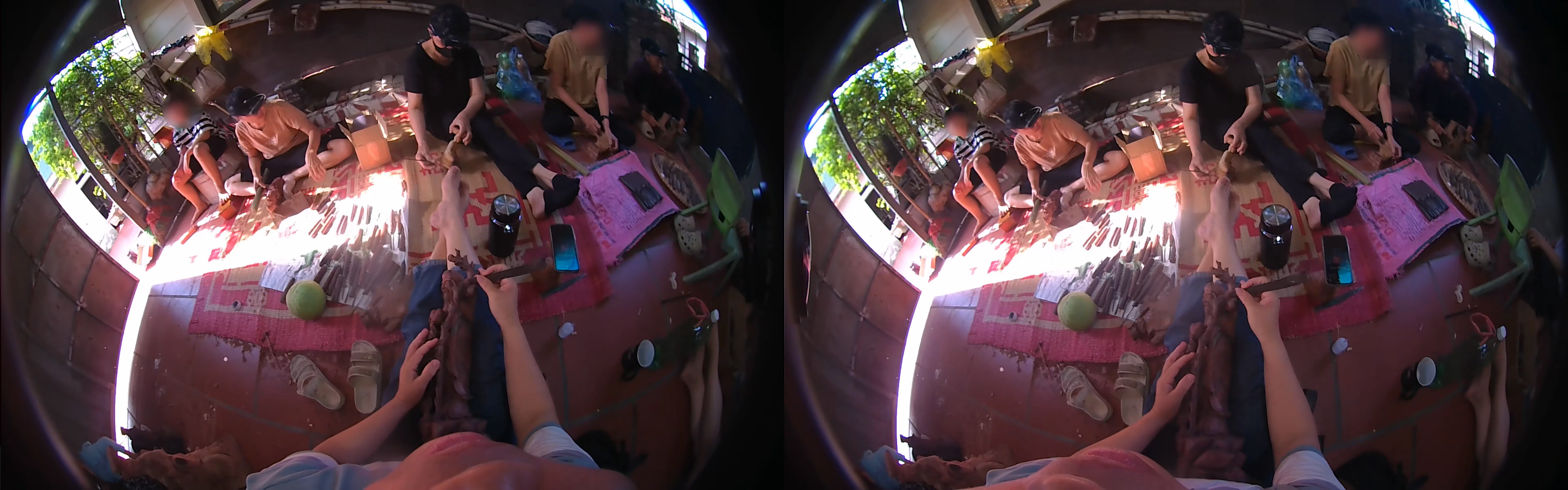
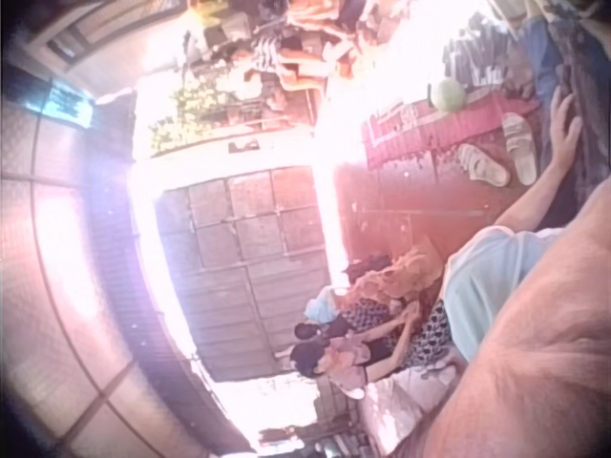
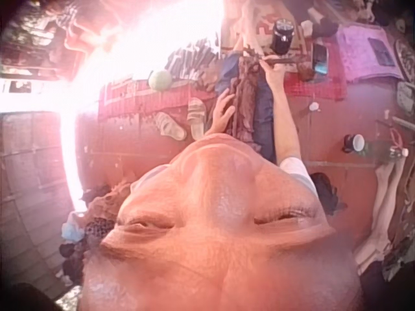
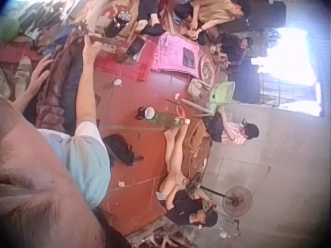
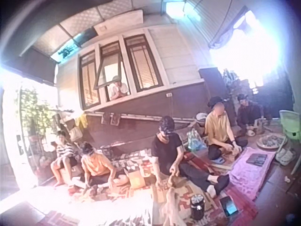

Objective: The person carves a piece of wood using a chisel while sitting on the floor. They hold the wood with one hand and use the chisel with the other to shape and refine the surface. The person occasionally pauses to inspect the work.

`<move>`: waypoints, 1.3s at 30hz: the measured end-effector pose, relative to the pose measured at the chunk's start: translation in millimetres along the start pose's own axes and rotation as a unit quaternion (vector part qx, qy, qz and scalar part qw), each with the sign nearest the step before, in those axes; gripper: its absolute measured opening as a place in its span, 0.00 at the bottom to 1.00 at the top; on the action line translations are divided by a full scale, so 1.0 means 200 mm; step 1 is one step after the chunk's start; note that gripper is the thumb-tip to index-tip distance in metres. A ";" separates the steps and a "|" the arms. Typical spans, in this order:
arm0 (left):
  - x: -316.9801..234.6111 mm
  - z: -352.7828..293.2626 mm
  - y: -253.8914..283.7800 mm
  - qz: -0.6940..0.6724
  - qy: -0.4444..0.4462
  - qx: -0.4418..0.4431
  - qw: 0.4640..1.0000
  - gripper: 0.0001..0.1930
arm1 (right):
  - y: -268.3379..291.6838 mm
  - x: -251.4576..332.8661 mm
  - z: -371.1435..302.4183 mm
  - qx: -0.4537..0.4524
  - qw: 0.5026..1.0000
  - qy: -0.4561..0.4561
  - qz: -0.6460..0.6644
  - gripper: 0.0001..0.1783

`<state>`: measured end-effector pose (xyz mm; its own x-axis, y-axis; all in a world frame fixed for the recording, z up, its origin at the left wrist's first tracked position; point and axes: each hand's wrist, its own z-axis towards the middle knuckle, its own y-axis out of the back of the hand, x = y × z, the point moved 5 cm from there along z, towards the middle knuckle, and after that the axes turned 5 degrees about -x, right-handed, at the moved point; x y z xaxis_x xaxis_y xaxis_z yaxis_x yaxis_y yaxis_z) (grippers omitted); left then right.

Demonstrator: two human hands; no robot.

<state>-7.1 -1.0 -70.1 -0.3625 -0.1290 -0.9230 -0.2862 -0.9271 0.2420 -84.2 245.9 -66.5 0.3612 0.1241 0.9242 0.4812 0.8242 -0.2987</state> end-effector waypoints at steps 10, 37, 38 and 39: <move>0.00 0.00 0.01 0.005 0.014 -0.009 1.000 0.23 | 0.04 -0.05 -0.02 -0.059 0.996 0.008 -0.060 0.08; 0.02 0.17 -0.05 0.068 0.001 -0.020 0.997 0.20 | 0.00 -0.04 -0.24 -0.135 0.971 -0.055 0.191 0.12; 0.02 0.17 -0.04 0.060 0.000 -0.021 0.998 0.20 | -0.01 -0.04 -0.24 -0.124 0.976 -0.041 0.174 0.11; 0.02 0.17 -0.04 0.053 0.000 -0.022 0.998 0.20 | -0.02 -0.04 -0.23 -0.114 0.981 -0.025 0.157 0.11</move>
<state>-37.2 17.5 -66.0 -0.3891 -0.2264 -0.8929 -0.2065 -0.9232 0.3240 -51.4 215.7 -83.0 0.4830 0.3846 0.7866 0.5201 0.5967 -0.6111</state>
